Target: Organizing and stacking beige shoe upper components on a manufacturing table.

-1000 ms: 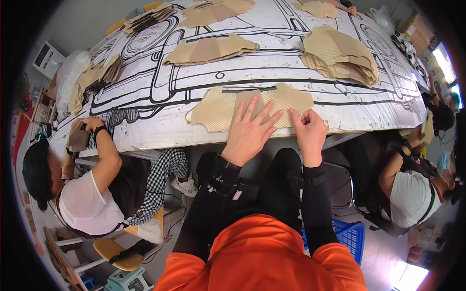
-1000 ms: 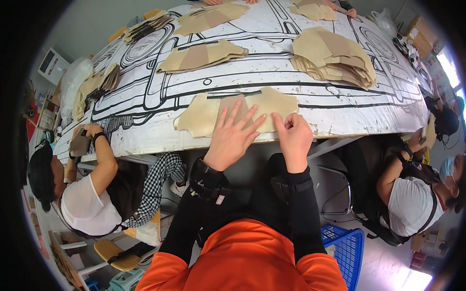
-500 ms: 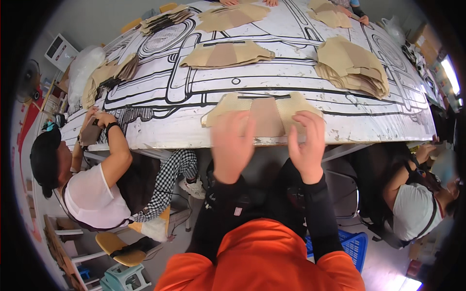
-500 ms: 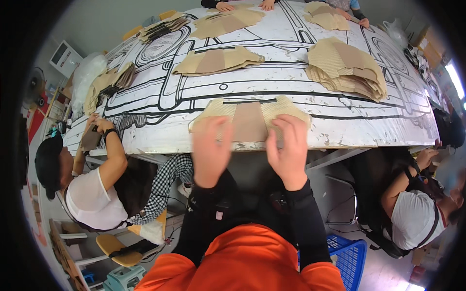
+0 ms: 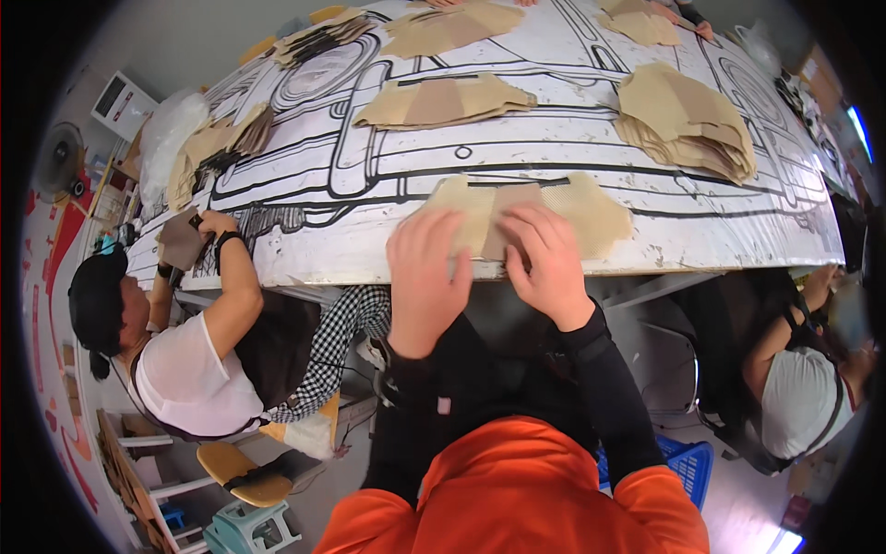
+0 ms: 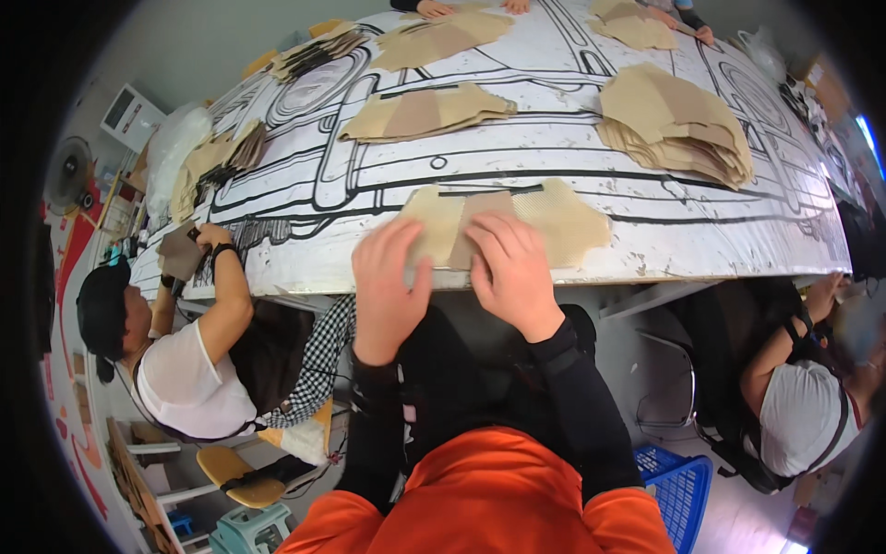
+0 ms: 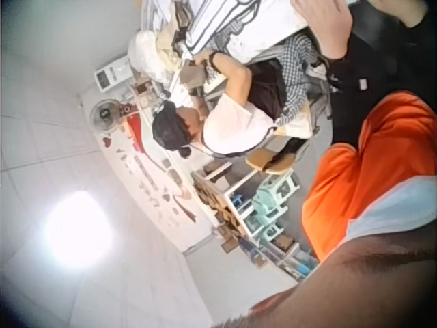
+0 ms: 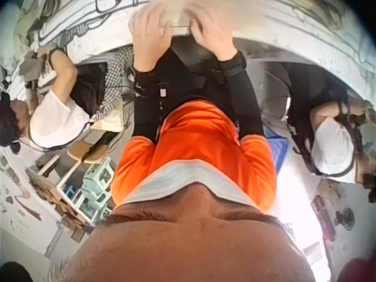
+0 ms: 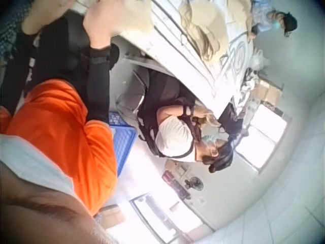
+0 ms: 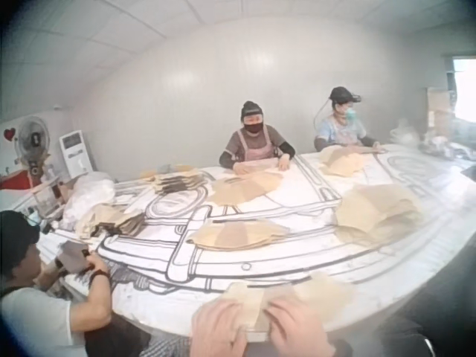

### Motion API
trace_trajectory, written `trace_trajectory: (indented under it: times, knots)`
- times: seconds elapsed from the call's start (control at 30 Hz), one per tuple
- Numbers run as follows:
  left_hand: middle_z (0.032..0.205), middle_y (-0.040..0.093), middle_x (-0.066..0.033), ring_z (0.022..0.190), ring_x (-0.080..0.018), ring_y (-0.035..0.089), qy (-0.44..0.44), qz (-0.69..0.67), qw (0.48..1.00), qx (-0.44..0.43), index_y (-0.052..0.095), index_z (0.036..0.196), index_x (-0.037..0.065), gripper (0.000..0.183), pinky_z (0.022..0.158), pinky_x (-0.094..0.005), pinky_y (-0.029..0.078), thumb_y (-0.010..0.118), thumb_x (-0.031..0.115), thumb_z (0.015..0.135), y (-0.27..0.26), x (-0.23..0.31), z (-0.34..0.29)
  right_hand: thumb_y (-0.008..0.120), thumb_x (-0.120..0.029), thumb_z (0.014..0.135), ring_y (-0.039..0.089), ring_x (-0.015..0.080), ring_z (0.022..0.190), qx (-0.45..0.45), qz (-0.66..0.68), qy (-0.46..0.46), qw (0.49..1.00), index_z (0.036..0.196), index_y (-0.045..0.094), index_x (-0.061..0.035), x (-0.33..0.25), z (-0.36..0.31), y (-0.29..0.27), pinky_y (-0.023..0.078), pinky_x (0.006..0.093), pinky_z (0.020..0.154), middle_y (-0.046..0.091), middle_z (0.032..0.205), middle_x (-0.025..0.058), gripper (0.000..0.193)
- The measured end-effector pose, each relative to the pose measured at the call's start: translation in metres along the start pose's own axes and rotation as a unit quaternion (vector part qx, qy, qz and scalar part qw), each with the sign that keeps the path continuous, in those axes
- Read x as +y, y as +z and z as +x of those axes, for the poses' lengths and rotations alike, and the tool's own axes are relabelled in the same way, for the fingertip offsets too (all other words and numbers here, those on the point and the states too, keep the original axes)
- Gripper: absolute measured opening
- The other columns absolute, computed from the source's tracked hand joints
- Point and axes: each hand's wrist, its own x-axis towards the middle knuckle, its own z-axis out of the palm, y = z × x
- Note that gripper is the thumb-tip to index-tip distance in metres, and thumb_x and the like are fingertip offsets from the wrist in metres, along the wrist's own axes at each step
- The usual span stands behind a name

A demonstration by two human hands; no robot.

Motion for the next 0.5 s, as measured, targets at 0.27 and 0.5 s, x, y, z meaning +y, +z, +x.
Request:
trace_trajectory:
  times: [0.27, 0.5]
  knots:
    - [0.166, 0.052, -0.0186, 0.157, -0.0366, 0.045, 0.178, -0.061, 0.912, -0.364, 0.052, 0.159, 0.001, 0.082, 0.127, -0.0515, 0.039, 0.084, 0.037, 0.092, 0.022, -0.028, 0.044, 0.075, -0.021, 0.087, 0.046, 0.0401, 0.155, -0.144, -0.085, 0.035, 0.985, 0.146, 0.064, -0.0019, 0.012, -0.006, -0.011, 0.037, 0.0524, 0.128, 0.056, 0.16, 0.021, 0.063]
    - [0.143, 0.071, -0.0136, 0.136, -0.0315, 0.065, 0.212, -0.039, 0.945, -0.246, 0.067, 0.143, 0.003, 0.058, 0.113, -0.0428, 0.055, 0.084, 0.024, 0.092, 0.027, -0.03, 0.013, 0.076, -0.027, 0.093, 0.045, 0.0391, 0.157, -0.189, -0.076, 0.003, 0.979, 0.148, 0.066, -0.0066, 0.019, -0.014, -0.014, 0.034, 0.0554, 0.131, 0.058, 0.16, 0.0191, 0.059]
